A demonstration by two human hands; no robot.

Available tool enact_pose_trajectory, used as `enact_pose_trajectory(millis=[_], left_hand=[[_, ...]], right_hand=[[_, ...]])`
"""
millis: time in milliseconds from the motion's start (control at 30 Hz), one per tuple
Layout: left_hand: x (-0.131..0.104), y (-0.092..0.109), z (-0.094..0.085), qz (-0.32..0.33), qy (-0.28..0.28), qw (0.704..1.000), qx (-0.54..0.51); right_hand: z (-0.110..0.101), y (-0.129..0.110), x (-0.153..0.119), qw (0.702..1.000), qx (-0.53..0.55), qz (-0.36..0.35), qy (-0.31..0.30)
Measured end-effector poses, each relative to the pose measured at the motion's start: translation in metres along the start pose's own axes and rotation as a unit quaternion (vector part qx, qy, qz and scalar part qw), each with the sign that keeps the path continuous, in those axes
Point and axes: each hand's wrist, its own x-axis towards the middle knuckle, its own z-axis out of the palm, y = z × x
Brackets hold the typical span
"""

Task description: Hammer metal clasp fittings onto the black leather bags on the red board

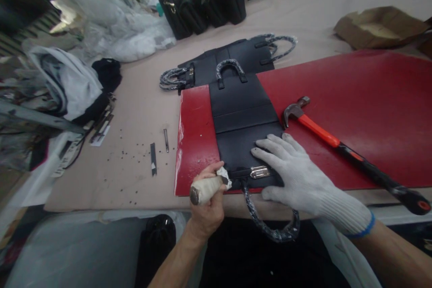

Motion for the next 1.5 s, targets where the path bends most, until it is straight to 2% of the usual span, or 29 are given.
enact_pose_trajectory(millis=[100,467,733,1133,1200,1267,1333,1367,1433,1500], left_hand=[[0.001,0.000,0.001,-0.004,-0.004,1.000,-0.016],[0.018,-0.003,-0.008,-0.010,-0.086,0.995,-0.040],[0.032,0.007,-0.008,-0.015,-0.125,0.992,-0.015],[0.039,0.016,-0.002,-0.072,-0.158,0.985,0.023],[0.041,0.018,-0.002,-0.083,-0.164,0.983,0.021],[0.042,0.020,-0.001,-0.090,-0.171,0.981,0.028],[0.043,0.021,0.000,-0.090,-0.173,0.980,0.039],[0.043,0.022,0.000,-0.089,-0.173,0.980,0.043],[0.044,0.023,0.000,-0.086,-0.173,0.980,0.047],[0.046,0.025,0.001,-0.089,-0.175,0.979,0.047]], right_hand=[[-0.002,-0.001,0.001,1.000,-0.002,-0.002,-0.006],[-0.006,-0.002,0.002,1.000,0.000,0.006,-0.024],[-0.003,-0.001,-0.001,1.000,0.000,0.005,-0.009],[-0.003,0.001,-0.004,0.998,0.054,-0.011,0.035],[-0.008,0.004,-0.011,0.994,0.080,0.011,0.069],[-0.018,0.011,-0.023,0.987,0.061,0.062,0.132],[-0.030,0.022,-0.038,0.974,-0.016,0.123,0.189],[-0.036,0.028,-0.046,0.966,-0.068,0.154,0.196],[-0.045,0.040,-0.062,0.950,-0.163,0.216,0.155],[-0.049,0.046,-0.076,0.933,-0.238,0.261,0.072]])
